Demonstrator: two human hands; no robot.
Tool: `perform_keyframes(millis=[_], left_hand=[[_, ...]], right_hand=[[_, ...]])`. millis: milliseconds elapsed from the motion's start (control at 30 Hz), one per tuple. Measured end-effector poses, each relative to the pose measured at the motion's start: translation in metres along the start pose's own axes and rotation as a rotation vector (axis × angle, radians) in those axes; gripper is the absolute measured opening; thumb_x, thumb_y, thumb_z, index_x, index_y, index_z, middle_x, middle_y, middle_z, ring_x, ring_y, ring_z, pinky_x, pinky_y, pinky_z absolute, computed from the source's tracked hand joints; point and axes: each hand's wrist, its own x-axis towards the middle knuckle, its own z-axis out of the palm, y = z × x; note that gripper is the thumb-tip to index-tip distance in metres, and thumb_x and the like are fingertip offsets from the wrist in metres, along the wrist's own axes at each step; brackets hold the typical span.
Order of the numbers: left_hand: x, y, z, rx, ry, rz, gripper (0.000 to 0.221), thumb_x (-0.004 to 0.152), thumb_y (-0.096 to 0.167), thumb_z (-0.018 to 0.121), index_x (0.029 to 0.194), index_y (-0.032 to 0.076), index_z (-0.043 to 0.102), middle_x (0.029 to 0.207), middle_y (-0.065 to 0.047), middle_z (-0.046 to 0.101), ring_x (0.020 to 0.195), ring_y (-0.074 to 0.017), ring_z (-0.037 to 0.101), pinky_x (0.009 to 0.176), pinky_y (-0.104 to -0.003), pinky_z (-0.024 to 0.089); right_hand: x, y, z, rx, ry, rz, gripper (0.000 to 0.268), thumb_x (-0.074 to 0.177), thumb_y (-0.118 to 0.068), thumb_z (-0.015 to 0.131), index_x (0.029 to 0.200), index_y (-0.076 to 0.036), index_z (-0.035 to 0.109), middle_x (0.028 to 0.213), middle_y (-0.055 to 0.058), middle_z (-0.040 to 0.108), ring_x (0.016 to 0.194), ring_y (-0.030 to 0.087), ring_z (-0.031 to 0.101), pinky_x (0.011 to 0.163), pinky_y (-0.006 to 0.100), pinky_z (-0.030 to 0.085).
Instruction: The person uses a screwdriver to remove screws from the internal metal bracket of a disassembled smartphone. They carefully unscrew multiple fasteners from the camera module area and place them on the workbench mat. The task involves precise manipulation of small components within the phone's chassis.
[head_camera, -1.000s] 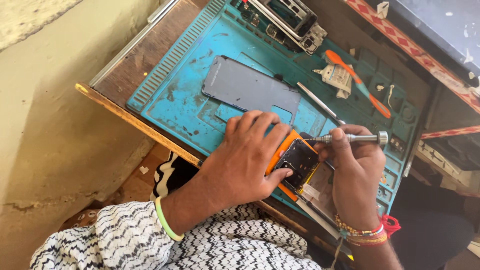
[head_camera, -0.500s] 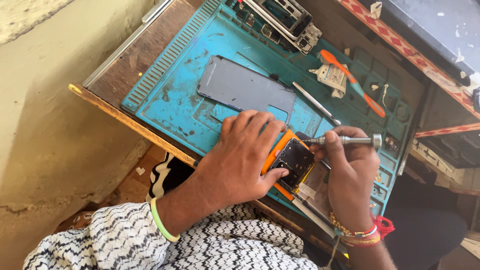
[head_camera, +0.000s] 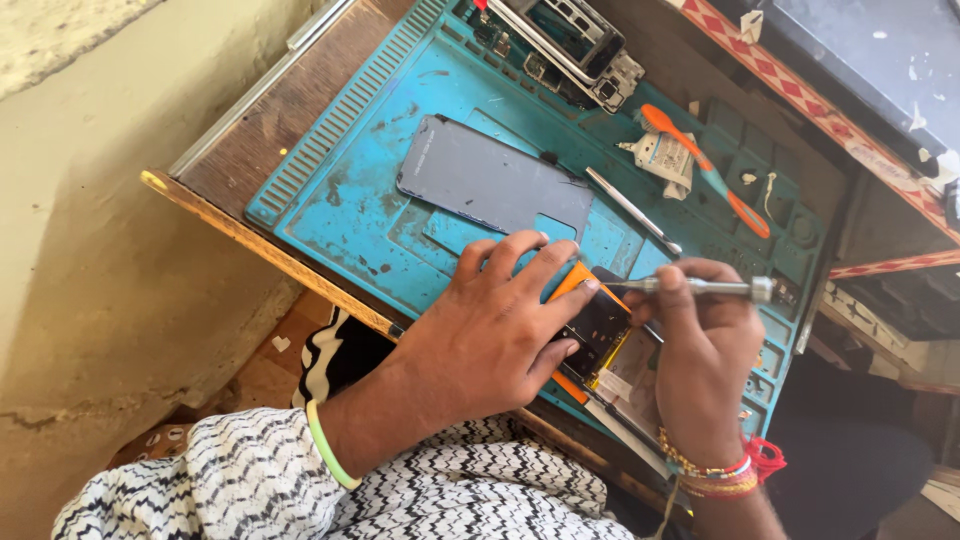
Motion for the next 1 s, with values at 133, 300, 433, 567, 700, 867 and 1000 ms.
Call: perform_keyframes(millis=[133, 300, 433, 567, 700, 867, 1000], left_hand=[[0.0008, 0.0006, -0.001, 0.005, -0.004, -0.019, 0.055, 0.088, 0.032, 0.071, 0.135, 0.007, 0.06, 0.143, -0.017, 0.046, 0.132, -0.0359, 0.04, 0.107, -0.051, 0.032], [0.0021, -0.0006, -0.0041, -0.045, 0.055, -0.077, 0.082, 0.081, 0.035, 0.079, 0.149, 0.004, 0.046, 0.147, -0.022, 0.041, 0.133, -0.0376, 0.04, 0.107, -0.052, 0.033], [0.0041, -0.0008, -0.0045, -0.079, 0.011, -0.127, 0.086, 0.079, 0.038, 0.081, 0.147, 0.001, 0.042, 0.145, -0.021, 0.042, 0.133, -0.0375, 0.041, 0.107, -0.051, 0.033], [0.0042, -0.0018, -0.0038, -0.09, 0.002, -0.129, 0.084, 0.079, 0.039, 0.081, 0.144, 0.0, 0.044, 0.143, -0.021, 0.043, 0.132, -0.0371, 0.041, 0.107, -0.051, 0.033], [0.0033, -0.0027, -0.0037, -0.104, 0.008, -0.122, 0.083, 0.08, 0.039, 0.081, 0.143, -0.001, 0.045, 0.143, -0.02, 0.043, 0.132, -0.0368, 0.041, 0.108, -0.05, 0.033], [0.0025, -0.0026, -0.0029, -0.119, 0.015, -0.126, 0.081, 0.079, 0.037, 0.082, 0.141, 0.0, 0.048, 0.142, -0.02, 0.044, 0.132, -0.0368, 0.042, 0.108, -0.051, 0.033], [0.0025, -0.0027, -0.0028, -0.119, 0.017, -0.122, 0.08, 0.078, 0.037, 0.082, 0.14, 0.001, 0.048, 0.141, -0.02, 0.044, 0.132, -0.0373, 0.042, 0.107, -0.051, 0.033]], right_hand=[[-0.0016, 0.0041, -0.0027, 0.182, 0.044, -0.017, 0.018, 0.109, -0.013, 0.062, 0.111, 0.004, 0.057, 0.092, 0.01, 0.065, 0.079, 0.016, 0.067, 0.074, 0.03, 0.057], [-0.0045, 0.0031, -0.0021, 0.047, 0.056, -0.026, 0.016, 0.108, -0.013, 0.06, 0.11, 0.003, 0.058, 0.09, 0.008, 0.066, 0.08, 0.014, 0.068, 0.072, 0.028, 0.057], [-0.0053, 0.0019, 0.0009, -0.076, 0.037, -0.054, 0.013, 0.107, -0.011, 0.061, 0.11, 0.002, 0.058, 0.085, 0.008, 0.067, 0.079, 0.013, 0.069, 0.072, 0.026, 0.057], [-0.0071, 0.0021, 0.003, -0.057, 0.016, -0.063, 0.012, 0.107, -0.009, 0.062, 0.109, 0.002, 0.058, 0.086, 0.007, 0.067, 0.08, 0.012, 0.069, 0.073, 0.026, 0.057], [-0.0069, 0.0009, 0.0038, -0.1, 0.024, -0.066, 0.012, 0.107, -0.009, 0.062, 0.109, 0.002, 0.059, 0.085, 0.006, 0.067, 0.08, 0.012, 0.069, 0.073, 0.026, 0.056], [-0.0061, 0.0013, 0.0045, -0.115, 0.018, -0.081, 0.012, 0.107, -0.009, 0.062, 0.109, 0.002, 0.059, 0.084, 0.007, 0.068, 0.079, 0.012, 0.069, 0.073, 0.025, 0.057], [-0.0063, 0.0, 0.004, -0.144, 0.017, -0.086, 0.012, 0.107, -0.01, 0.062, 0.109, 0.002, 0.059, 0.084, 0.008, 0.069, 0.078, 0.011, 0.068, 0.071, 0.024, 0.056]])
